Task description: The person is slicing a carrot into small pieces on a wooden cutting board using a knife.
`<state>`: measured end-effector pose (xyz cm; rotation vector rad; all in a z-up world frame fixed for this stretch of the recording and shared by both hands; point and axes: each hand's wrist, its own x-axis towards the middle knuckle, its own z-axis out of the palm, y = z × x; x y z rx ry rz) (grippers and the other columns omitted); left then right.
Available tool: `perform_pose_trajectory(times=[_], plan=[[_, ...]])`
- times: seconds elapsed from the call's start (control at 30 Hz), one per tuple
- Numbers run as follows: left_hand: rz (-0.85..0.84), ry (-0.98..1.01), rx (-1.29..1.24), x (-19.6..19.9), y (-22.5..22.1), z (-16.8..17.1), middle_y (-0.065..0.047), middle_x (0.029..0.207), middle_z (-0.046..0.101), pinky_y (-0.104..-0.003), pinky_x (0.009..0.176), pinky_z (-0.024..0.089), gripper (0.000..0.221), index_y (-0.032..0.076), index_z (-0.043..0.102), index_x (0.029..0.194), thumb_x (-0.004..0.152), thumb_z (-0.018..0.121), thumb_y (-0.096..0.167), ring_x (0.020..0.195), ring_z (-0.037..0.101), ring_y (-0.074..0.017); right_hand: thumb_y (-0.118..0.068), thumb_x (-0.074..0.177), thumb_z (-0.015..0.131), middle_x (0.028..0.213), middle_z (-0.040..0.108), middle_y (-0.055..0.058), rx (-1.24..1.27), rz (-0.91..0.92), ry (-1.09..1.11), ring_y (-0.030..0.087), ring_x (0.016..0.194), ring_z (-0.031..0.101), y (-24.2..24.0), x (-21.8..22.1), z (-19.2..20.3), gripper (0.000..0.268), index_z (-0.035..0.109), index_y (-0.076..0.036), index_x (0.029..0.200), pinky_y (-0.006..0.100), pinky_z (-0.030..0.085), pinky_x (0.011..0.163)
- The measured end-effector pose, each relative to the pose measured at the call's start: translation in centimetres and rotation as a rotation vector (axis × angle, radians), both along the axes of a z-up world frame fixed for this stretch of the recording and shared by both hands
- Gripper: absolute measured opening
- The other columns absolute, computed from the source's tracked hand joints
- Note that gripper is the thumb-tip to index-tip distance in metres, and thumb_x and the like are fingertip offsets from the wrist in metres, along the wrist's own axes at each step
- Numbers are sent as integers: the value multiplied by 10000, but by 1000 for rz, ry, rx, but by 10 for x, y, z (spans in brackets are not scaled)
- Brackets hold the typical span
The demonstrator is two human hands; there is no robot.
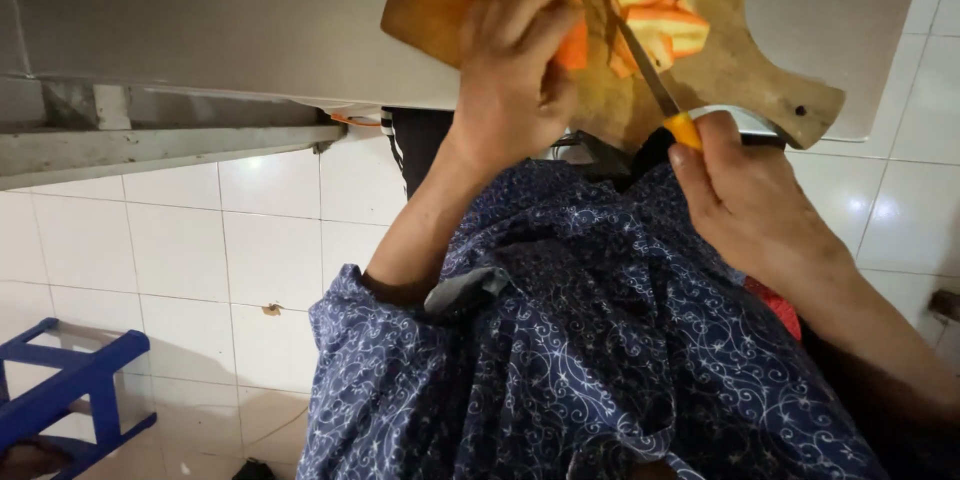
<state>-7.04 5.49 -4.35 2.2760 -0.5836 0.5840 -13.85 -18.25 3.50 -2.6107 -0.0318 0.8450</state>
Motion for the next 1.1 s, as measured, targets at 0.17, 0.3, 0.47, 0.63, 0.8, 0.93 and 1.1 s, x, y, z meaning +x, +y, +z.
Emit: perform_pose_trajectory(times=[0.17, 0.3, 0.47, 0.63, 0.8, 0.93, 1.1], plan=[[-131, 53, 108, -9, 2, 10, -99, 1300, 600, -482, 1048, 339, 357, 3, 667, 1180, 841, 646, 111, 1244, 553, -307, -299, 1110, 464, 679, 633, 235, 34, 26, -66, 457, 545, 631, 6, -3, -12, 297, 427, -12, 1180, 562, 466, 521], [6, -6, 101, -24, -6, 14, -94, 1194, 624, -507, 1028, 366, 253, 25, 698, 1132, 905, 710, 137, 1069, 592, -305, -277, 1113, 468, 575, 593, 181, -8, 114, -157, 417, 453, 595, 8, -9, -26, 284, 442, 5, 1124, 527, 462, 454], [51, -9, 167, -33, -13, 13, -79, 1197, 612, -503, 1011, 362, 285, 30, 705, 1137, 863, 678, 102, 1017, 555, -287, -148, 1099, 512, 465, 468, 56, 92, 203, -352, 249, 278, 443, 12, -14, -29, 219, 459, 60, 1144, 388, 317, 267], [227, -42, 93, -40, -36, 9, -82, 1128, 620, -568, 1071, 363, 188, 36, 741, 963, 941, 687, 214, 1017, 607, -317, -162, 1104, 546, 477, 475, 13, -84, 355, -521, 177, 292, 483, 21, -14, -30, 263, 510, 79, 1202, 326, 345, 253], [183, -51, 14, -43, -48, 4, -155, 1171, 599, -565, 1074, 478, 75, -4, 609, 973, 985, 617, 69, 1050, 649, -338, -170, 1114, 538, 529, 519, -9, -105, 352, -570, 130, 346, 508, 22, -22, -39, 204, 481, 26, 1103, 294, 377, 305], [183, -85, -6, -43, -49, 6, -151, 1189, 606, -471, 937, 558, 109, -35, 665, 1068, 1002, 647, 50, 1025, 672, -318, -309, 1123, 539, 598, 581, -10, -284, 365, -584, 127, 369, 553, 24, -28, -46, 279, 482, -63, 1006, 314, 406, 300], [241, -85, 18, -47, -53, -1, -119, 1202, 635, -462, 910, 544, 128, -15, 700, 1094, 1019, 631, 61, 986, 680, -306, -304, 1108, 554, 681, 639, 51, -242, 262, -603, 237, 425, 618, 30, -31, -54, 271, 493, -63, 1002, 383, 456, 328]])
